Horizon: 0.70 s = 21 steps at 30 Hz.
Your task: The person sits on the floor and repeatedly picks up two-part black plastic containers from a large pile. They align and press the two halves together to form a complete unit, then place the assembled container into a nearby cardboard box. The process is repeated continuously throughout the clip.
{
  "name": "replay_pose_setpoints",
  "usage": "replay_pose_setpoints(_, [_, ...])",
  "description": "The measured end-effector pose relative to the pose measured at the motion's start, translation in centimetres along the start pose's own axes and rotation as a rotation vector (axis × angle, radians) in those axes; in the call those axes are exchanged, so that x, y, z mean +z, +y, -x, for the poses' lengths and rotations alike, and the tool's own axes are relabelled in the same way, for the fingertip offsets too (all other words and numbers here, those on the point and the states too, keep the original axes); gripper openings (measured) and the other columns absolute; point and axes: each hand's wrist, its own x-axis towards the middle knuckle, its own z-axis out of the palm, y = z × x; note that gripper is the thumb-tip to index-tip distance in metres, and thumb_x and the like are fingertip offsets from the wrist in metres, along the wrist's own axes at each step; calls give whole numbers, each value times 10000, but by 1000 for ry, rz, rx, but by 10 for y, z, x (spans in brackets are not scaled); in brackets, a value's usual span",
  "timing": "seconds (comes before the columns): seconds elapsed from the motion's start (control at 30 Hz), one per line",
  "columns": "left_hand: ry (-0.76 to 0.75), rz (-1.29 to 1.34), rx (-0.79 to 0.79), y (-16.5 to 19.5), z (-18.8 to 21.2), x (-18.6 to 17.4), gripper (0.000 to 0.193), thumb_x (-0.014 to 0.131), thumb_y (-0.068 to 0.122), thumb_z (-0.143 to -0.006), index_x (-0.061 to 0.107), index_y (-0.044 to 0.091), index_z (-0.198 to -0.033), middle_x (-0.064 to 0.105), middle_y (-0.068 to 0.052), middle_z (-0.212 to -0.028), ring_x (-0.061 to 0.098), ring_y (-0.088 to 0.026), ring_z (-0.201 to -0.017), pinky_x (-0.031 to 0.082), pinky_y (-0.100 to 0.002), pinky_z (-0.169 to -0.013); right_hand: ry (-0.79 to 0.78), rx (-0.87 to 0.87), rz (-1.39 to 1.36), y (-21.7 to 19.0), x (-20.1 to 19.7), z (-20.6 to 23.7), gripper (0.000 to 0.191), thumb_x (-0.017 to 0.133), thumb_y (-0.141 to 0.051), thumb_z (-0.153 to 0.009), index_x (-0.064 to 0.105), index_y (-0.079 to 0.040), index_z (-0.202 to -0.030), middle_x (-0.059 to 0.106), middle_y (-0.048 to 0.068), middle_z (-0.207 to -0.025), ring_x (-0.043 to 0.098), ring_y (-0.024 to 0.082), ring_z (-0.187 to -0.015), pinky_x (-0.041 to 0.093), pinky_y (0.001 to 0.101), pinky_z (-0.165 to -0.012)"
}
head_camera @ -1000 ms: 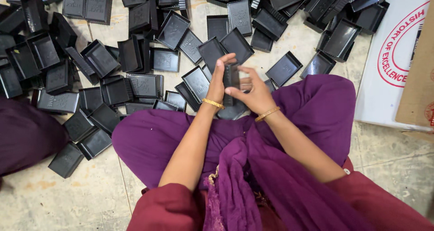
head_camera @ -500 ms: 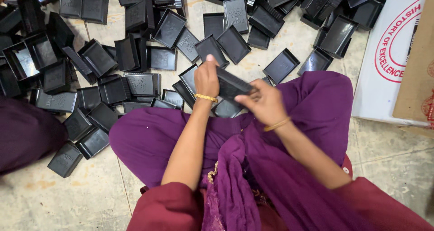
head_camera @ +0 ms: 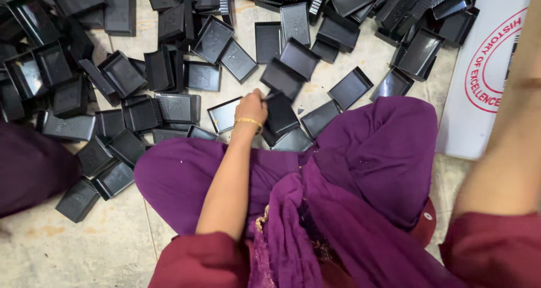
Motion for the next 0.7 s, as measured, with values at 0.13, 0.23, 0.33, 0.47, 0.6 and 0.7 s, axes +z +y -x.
replay_pose_setpoints(0.13, [110, 428, 230, -2, 29, -28, 203, 648, 121, -952, 696, 89, -1147, 758, -139, -1054, 740, -310, -1006, 560, -385, -875, -603, 28, 259, -8, 161, 73, 260, 560, -128, -1061, 763, -72, -1214, 772, 119, -1196, 716, 204, -1014, 574, 292, -856])
replay_pose_setpoints(0.23, [234, 878, 257, -1, 34, -52, 255, 663, 33, -952, 659, 40, -1207, 712, -141, -1063, 723, -298, -979, 542, -339, -866, -871, -346, 467, 28, 278, 138, 714, 817, -471, -905, 568, -145, -1489, 500, 197, -1518, 435, 381, -1428, 396, 555, -1183])
replay_pose_setpoints(0.33, [264, 1458, 192, -3, 35, -73, 375, 628, -13, -907, 637, 32, -1278, 685, -120, -1131, 665, -259, -1007, 536, -341, -895, -1145, -228, 793, 60, 323, 184, 931, 865, -464, -710, 474, -209, -1516, 277, 231, -1599, 146, 503, -1512, 287, 762, -1016])
replay_pose_setpoints(0.47, [203, 2095, 158, 0, 38, -85, 514, 610, -19, -754, 607, 40, -1265, 683, -141, -1172, 710, -287, -1074, 606, -417, -961, -1157, -262, 903, 45, 287, 210, 757, 831, -437, -732, 566, -220, -1407, 395, 186, -1529, 258, 404, -1511, 364, 681, -1062])
replay_pose_setpoints(0.6, [65, 2127, 126, 21, 29, -70, 341, 543, 355, -1009, 553, 94, -1228, 683, -167, -1141, 700, -322, -1020, 620, -501, -848, -680, -128, 907, 4, 219, 188, 494, 888, -388, -757, 720, -202, -1182, 613, 108, -1279, 497, 363, -1180, 461, 571, -864])
replay_pose_setpoints(0.7, [-71, 2062, 26, 41, 19, -50, 613, 415, 580, -1045, 596, 40, -1274, 709, -223, -1080, 700, -332, -947, 611, -447, -790, -400, 314, 298, -17, 202, 179, 324, 856, -354, -968, 734, -134, -1172, 696, 85, -1200, 630, 225, -1051, 554, 389, -945])
